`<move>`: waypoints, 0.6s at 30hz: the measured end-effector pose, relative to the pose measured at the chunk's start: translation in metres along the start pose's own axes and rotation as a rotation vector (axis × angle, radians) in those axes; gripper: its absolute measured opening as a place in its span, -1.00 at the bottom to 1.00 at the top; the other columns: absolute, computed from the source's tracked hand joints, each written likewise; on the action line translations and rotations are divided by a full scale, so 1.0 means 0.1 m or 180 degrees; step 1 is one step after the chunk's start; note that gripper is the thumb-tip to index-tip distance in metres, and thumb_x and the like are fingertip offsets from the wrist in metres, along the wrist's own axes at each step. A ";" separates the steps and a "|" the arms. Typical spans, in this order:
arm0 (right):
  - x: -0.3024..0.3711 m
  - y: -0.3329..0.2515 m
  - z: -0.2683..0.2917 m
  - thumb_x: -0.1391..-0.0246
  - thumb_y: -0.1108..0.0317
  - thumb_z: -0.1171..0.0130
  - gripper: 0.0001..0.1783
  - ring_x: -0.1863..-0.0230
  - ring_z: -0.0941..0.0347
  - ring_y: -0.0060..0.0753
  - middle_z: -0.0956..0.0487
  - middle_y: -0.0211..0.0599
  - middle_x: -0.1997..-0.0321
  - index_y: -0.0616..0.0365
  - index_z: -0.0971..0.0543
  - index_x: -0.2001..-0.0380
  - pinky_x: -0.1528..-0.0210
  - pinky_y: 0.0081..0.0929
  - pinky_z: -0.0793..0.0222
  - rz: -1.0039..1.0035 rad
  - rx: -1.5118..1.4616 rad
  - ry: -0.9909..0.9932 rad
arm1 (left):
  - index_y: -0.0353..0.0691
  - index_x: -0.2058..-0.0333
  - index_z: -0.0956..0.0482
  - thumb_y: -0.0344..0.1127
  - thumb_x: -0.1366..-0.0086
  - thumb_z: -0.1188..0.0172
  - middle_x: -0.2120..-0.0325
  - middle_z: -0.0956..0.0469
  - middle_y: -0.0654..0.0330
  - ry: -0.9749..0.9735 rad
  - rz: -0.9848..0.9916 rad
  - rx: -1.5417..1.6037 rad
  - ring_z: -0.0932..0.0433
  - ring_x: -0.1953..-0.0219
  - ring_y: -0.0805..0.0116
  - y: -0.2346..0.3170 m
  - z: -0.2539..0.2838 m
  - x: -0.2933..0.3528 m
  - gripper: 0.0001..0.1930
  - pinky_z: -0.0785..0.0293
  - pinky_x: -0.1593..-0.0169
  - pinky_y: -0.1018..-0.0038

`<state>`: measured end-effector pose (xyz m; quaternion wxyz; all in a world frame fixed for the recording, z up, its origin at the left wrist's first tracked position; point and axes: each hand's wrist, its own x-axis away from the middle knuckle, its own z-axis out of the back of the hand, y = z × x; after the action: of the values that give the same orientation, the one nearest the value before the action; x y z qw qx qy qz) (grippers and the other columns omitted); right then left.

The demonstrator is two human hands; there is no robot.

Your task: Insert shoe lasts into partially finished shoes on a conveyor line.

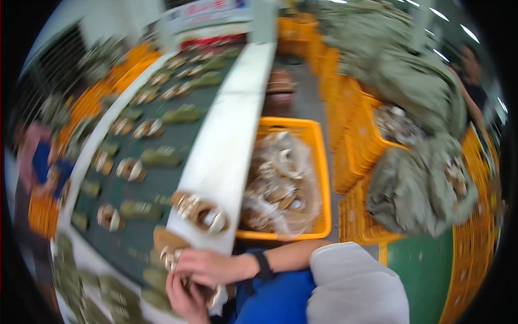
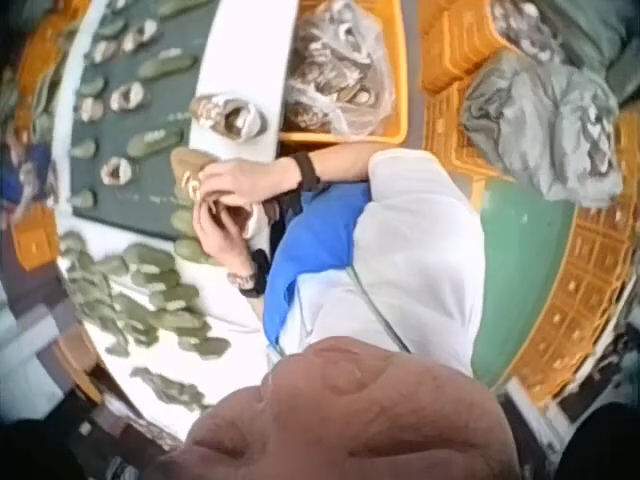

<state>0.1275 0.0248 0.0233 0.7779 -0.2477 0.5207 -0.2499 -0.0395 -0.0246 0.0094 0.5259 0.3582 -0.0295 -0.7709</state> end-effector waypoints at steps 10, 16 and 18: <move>0.13 -0.28 0.36 0.15 0.39 -0.05 -0.78 0.19 -0.33 -0.18 -0.41 -0.29 0.22 -0.02 -0.46 0.32 0.36 -0.34 -0.36 -0.0449 0.1110 -0.0446 | -0.28 0.18 -0.53 -0.33 -0.18 -0.13 0.34 -0.56 -0.02 -0.0235 -0.0039 -0.0532 -0.54 0.34 0.06 0.67 0.11 -0.32 -0.75 -0.46 0.24 0.33; 0.11 -0.17 0.31 0.13 0.33 -0.01 -0.74 0.28 -0.35 -0.20 -0.42 -0.31 0.25 -0.02 -0.43 0.27 0.42 -0.34 -0.36 -0.0415 0.1398 -0.0469 | -0.33 0.09 -0.46 -0.40 -0.16 -0.14 0.24 -0.52 -0.05 -0.0381 0.0235 -0.0118 -0.53 0.25 0.09 0.76 0.15 -0.40 -0.69 -0.46 0.17 0.33; 0.11 -0.18 0.29 0.12 0.33 0.00 -0.75 0.30 -0.36 -0.19 -0.41 -0.29 0.26 0.02 -0.42 0.27 0.43 -0.35 -0.36 -0.0252 0.1345 -0.0287 | -0.34 0.07 -0.44 -0.43 -0.14 -0.16 0.21 -0.50 -0.05 -0.0432 0.0540 0.0180 -0.53 0.22 0.09 0.67 0.12 -0.38 -0.65 -0.45 0.15 0.32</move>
<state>0.1561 0.0075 0.0371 0.8246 -0.1103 0.4112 -0.3725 0.0136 -0.0269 0.0661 0.5758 0.3161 -0.1170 -0.7449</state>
